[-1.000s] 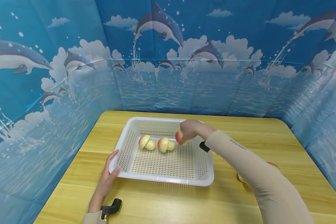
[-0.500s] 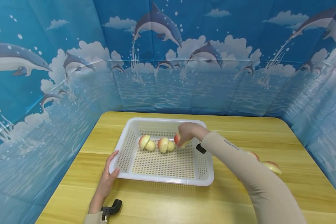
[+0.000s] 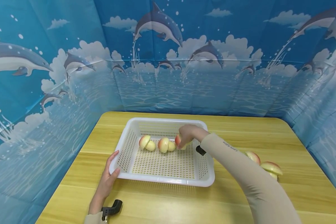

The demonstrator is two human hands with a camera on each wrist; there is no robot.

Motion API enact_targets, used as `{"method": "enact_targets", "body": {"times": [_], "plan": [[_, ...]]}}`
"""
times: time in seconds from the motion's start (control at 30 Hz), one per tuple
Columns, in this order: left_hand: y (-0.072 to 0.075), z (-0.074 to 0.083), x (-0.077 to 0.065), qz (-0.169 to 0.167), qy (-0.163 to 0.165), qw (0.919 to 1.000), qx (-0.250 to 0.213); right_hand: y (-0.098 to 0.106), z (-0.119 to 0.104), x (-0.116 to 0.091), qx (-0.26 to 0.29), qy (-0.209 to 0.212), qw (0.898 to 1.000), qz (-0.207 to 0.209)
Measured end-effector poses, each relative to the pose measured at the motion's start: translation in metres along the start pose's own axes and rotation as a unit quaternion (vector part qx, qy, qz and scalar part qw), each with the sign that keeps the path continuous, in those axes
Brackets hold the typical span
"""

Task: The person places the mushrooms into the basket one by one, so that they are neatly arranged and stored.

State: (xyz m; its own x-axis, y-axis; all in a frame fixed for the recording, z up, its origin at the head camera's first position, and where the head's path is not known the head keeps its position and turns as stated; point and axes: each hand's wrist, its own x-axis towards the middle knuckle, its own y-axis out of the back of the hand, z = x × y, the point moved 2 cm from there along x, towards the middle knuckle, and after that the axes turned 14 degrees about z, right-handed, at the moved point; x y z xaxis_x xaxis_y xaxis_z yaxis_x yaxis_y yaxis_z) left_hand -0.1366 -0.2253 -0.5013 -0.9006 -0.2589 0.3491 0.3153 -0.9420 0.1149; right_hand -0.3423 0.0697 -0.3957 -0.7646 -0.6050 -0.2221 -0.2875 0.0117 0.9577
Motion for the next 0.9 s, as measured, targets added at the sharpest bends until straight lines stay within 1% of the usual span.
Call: {"method": "enact_targets", "body": {"times": [0.23,0.47,0.9], "plan": [[-0.001,0.0,-0.001,-0.001,0.006,1.0,-0.004,-0.005,0.003,-0.001,0.018,-0.01,1.0,0.001],[-0.001,0.0,-0.001,0.003,-0.001,1.0,-0.002,-0.01,0.005,0.002,0.011,-0.004,1.0,0.002],[-0.001,0.002,-0.001,0.003,0.004,1.0,0.001,-0.017,0.006,0.001,0.011,-0.008,1.0,0.005]]}}
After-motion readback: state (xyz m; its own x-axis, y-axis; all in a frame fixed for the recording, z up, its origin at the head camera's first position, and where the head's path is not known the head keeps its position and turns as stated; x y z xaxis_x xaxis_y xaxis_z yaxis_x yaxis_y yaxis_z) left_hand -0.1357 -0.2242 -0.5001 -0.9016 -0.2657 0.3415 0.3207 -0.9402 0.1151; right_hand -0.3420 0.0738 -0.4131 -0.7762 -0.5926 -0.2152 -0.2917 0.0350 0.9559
